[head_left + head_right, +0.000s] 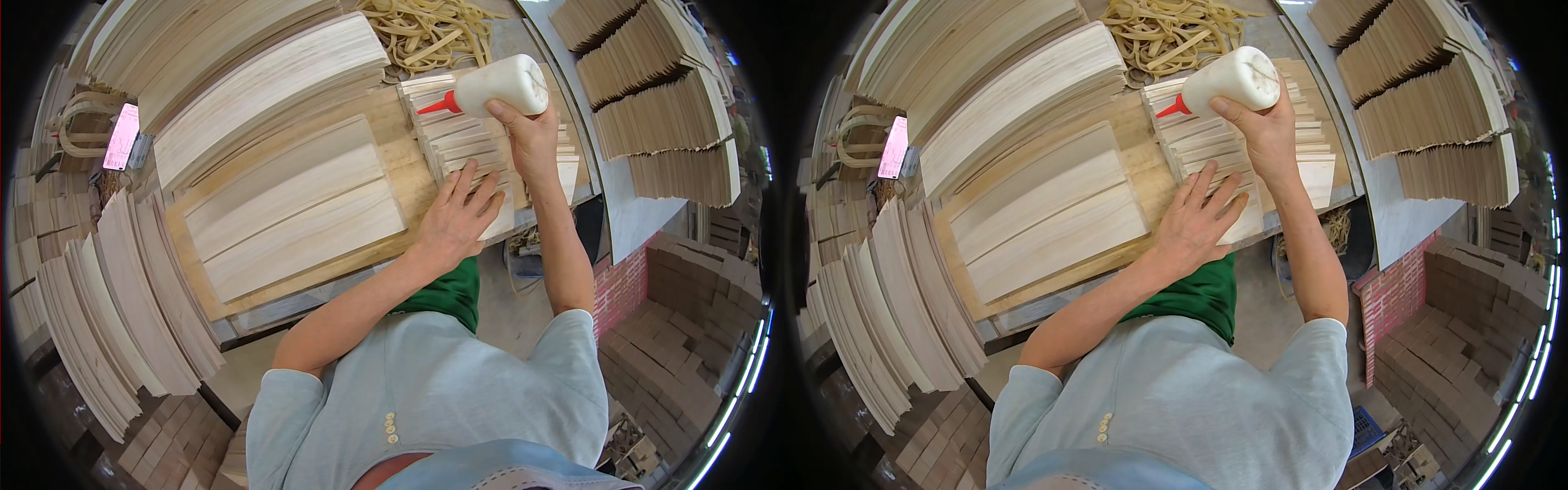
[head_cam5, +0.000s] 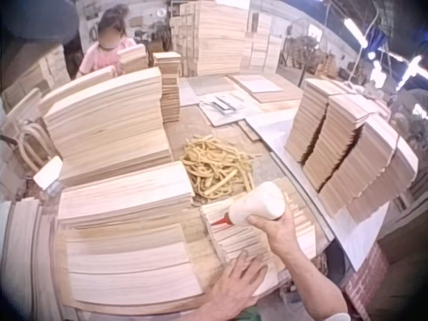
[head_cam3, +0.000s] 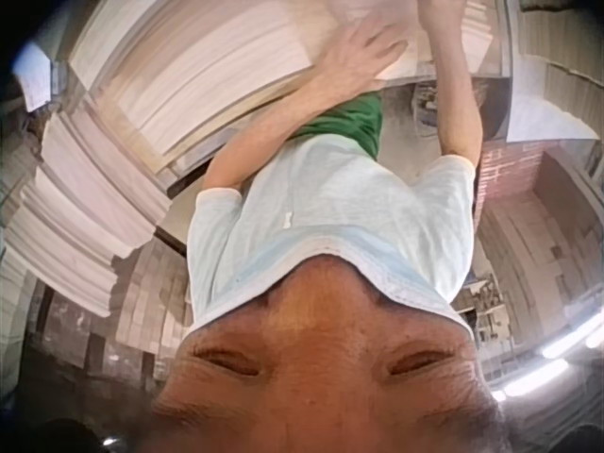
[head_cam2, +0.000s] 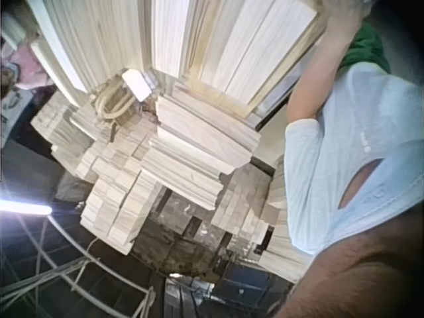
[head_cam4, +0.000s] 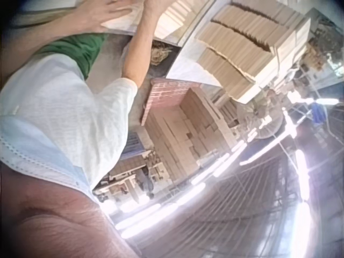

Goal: Applying wood glue to wooden panels and assembling them into boxes or components.

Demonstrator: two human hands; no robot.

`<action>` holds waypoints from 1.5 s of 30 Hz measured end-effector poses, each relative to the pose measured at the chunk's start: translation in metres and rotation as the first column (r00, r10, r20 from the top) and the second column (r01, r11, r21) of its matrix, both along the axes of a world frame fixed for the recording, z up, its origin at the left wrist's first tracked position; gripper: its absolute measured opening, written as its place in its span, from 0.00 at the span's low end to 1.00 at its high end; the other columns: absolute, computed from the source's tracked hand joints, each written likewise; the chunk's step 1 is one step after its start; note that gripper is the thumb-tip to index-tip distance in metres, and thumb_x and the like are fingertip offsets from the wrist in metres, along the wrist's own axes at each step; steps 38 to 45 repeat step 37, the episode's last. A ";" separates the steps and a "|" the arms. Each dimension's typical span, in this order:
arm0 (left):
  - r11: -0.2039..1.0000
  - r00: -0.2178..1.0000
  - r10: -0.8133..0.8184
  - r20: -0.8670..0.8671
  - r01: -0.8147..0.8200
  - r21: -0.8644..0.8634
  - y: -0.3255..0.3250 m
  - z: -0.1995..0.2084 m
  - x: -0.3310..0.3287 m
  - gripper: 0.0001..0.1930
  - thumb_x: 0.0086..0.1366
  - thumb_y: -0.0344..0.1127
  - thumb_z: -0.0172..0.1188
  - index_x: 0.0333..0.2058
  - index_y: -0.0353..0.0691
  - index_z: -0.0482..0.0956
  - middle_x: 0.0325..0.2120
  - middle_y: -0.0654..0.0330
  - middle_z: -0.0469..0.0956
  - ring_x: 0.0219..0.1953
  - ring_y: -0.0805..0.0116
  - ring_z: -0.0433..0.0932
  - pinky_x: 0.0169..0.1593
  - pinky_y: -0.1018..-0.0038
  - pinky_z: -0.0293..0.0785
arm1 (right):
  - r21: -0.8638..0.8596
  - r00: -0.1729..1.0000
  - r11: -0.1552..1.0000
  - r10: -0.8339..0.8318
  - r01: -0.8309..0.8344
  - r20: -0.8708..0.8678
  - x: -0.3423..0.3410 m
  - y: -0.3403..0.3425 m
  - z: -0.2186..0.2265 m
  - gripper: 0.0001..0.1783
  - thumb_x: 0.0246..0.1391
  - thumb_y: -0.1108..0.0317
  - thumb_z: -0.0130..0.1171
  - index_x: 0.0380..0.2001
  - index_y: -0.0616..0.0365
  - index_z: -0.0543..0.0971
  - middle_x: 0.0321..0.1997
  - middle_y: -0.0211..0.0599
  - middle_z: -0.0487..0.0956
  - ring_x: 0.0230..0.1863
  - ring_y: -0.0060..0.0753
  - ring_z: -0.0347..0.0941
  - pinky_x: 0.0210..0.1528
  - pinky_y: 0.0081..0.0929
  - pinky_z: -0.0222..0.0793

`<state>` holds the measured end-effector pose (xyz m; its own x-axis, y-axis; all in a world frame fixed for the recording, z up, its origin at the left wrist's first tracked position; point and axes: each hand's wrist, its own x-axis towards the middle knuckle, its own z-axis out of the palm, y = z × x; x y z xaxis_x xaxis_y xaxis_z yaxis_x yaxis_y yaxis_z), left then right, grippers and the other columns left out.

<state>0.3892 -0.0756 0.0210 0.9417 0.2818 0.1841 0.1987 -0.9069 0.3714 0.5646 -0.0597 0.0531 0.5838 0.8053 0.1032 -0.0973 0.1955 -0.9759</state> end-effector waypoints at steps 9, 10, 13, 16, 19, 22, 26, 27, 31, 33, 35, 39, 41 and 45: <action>1.000 1.000 0.002 0.006 -0.002 -0.016 -0.002 -0.002 0.000 0.45 0.36 0.49 0.73 0.57 0.48 0.67 0.62 0.58 0.58 0.66 0.47 0.51 0.66 0.55 0.52 | 0.036 0.999 0.999 0.039 -0.039 -0.004 0.000 -0.004 -0.001 0.32 0.43 0.78 0.69 0.52 0.61 0.67 0.48 0.35 0.75 0.49 0.26 0.72 0.51 0.25 0.71; 1.000 1.000 0.000 0.005 0.000 -0.015 -0.001 -0.002 0.000 0.45 0.36 0.49 0.73 0.57 0.48 0.67 0.62 0.58 0.58 0.66 0.47 0.51 0.66 0.55 0.52 | 0.021 0.999 0.999 0.027 -0.028 0.030 0.001 -0.004 -0.002 0.31 0.43 0.78 0.68 0.52 0.61 0.67 0.48 0.35 0.75 0.49 0.26 0.72 0.51 0.25 0.71; 1.000 1.000 0.000 0.005 0.000 -0.007 -0.001 -0.003 0.000 0.45 0.36 0.49 0.73 0.57 0.48 0.67 0.62 0.58 0.58 0.66 0.47 0.50 0.66 0.55 0.51 | -0.003 0.997 1.000 -0.006 0.007 0.079 0.009 -0.006 -0.002 0.30 0.43 0.79 0.68 0.51 0.61 0.68 0.47 0.35 0.76 0.48 0.25 0.73 0.50 0.25 0.71; 1.000 1.000 0.002 0.013 -0.002 -0.011 -0.001 -0.003 0.000 0.44 0.36 0.49 0.73 0.57 0.48 0.67 0.63 0.58 0.57 0.67 0.47 0.49 0.66 0.55 0.51 | 0.003 0.992 0.998 -0.056 0.056 0.117 0.018 -0.010 0.002 0.29 0.44 0.79 0.68 0.50 0.61 0.68 0.46 0.34 0.77 0.47 0.25 0.73 0.50 0.25 0.71; 1.000 1.000 -0.001 0.012 0.001 -0.013 -0.002 -0.003 0.000 0.44 0.37 0.49 0.73 0.57 0.48 0.68 0.63 0.58 0.57 0.67 0.47 0.49 0.66 0.56 0.50 | 0.024 0.982 0.997 -0.081 0.078 0.172 0.033 -0.015 0.002 0.28 0.44 0.78 0.68 0.50 0.60 0.69 0.45 0.33 0.77 0.47 0.25 0.73 0.50 0.25 0.71; 1.000 1.000 -0.002 0.011 0.002 -0.026 -0.001 -0.003 -0.001 0.44 0.37 0.49 0.73 0.57 0.48 0.68 0.63 0.58 0.57 0.67 0.47 0.49 0.66 0.56 0.50 | 0.017 0.965 0.995 -0.101 0.100 0.243 0.041 -0.020 0.004 0.27 0.44 0.78 0.68 0.49 0.60 0.70 0.45 0.32 0.78 0.47 0.25 0.73 0.50 0.25 0.71; 1.000 1.000 -0.002 0.019 0.003 -0.029 -0.001 -0.003 -0.001 0.44 0.37 0.49 0.73 0.57 0.48 0.68 0.63 0.58 0.57 0.67 0.48 0.49 0.66 0.56 0.50 | 0.000 0.933 0.986 -0.160 0.169 0.323 0.043 -0.026 0.016 0.27 0.45 0.77 0.68 0.49 0.61 0.70 0.45 0.33 0.77 0.47 0.25 0.73 0.51 0.26 0.70; 0.999 1.000 -0.004 0.016 0.004 -0.031 -0.001 -0.003 -0.001 0.44 0.37 0.48 0.73 0.57 0.48 0.68 0.63 0.58 0.57 0.67 0.48 0.49 0.66 0.56 0.50 | -0.001 0.932 0.986 -0.158 0.168 0.325 0.042 -0.027 0.016 0.27 0.45 0.77 0.68 0.49 0.61 0.70 0.45 0.33 0.77 0.47 0.25 0.73 0.51 0.26 0.70; 1.000 1.000 0.002 0.024 -0.002 -0.022 -0.001 -0.003 -0.001 0.44 0.37 0.48 0.73 0.56 0.48 0.68 0.63 0.58 0.58 0.67 0.48 0.49 0.66 0.56 0.51 | 0.077 0.976 0.982 -0.180 0.171 0.124 0.034 -0.035 0.016 0.27 0.44 0.78 0.67 0.49 0.63 0.70 0.46 0.36 0.77 0.48 0.27 0.74 0.52 0.26 0.70; 0.999 1.000 0.004 0.024 -0.003 -0.032 -0.001 -0.003 -0.002 0.43 0.37 0.48 0.73 0.56 0.48 0.68 0.63 0.58 0.58 0.67 0.48 0.49 0.66 0.55 0.50 | 0.080 0.990 0.988 -0.134 0.131 0.037 0.024 -0.035 0.014 0.28 0.44 0.79 0.67 0.50 0.63 0.69 0.46 0.37 0.77 0.48 0.28 0.74 0.52 0.26 0.70; 0.999 1.000 0.000 0.019 0.000 -0.033 -0.001 -0.003 -0.001 0.43 0.37 0.48 0.73 0.56 0.48 0.68 0.62 0.58 0.58 0.67 0.48 0.49 0.66 0.55 0.50 | 0.117 0.996 0.990 -0.071 0.077 -0.055 0.008 -0.030 0.010 0.28 0.45 0.80 0.66 0.51 0.63 0.69 0.47 0.38 0.77 0.49 0.29 0.74 0.53 0.27 0.69; 1.000 1.000 -0.003 0.007 0.003 -0.030 -0.001 -0.002 -0.001 0.44 0.38 0.49 0.72 0.57 0.50 0.67 0.63 0.58 0.57 0.67 0.48 0.48 0.66 0.55 0.50 | 0.004 0.998 0.999 -0.045 0.045 0.048 0.004 -0.028 0.003 0.30 0.46 0.81 0.63 0.54 0.62 0.67 0.50 0.39 0.76 0.51 0.30 0.73 0.55 0.28 0.68; 1.000 1.000 -0.003 0.007 0.003 -0.030 -0.001 -0.002 -0.001 0.44 0.38 0.49 0.72 0.57 0.50 0.67 0.63 0.58 0.57 0.67 0.48 0.48 0.66 0.55 0.50 | 0.004 0.998 0.999 -0.045 0.045 0.048 0.004 -0.028 0.003 0.30 0.46 0.81 0.63 0.54 0.62 0.67 0.50 0.39 0.76 0.51 0.30 0.73 0.55 0.28 0.68; 1.000 1.000 -0.003 0.007 0.003 -0.030 -0.001 -0.002 -0.001 0.44 0.38 0.49 0.72 0.57 0.50 0.67 0.63 0.58 0.57 0.67 0.48 0.48 0.66 0.55 0.50 | 0.004 0.998 0.999 -0.045 0.045 0.048 0.004 -0.028 0.003 0.30 0.46 0.81 0.63 0.54 0.62 0.67 0.50 0.39 0.76 0.51 0.30 0.73 0.55 0.28 0.68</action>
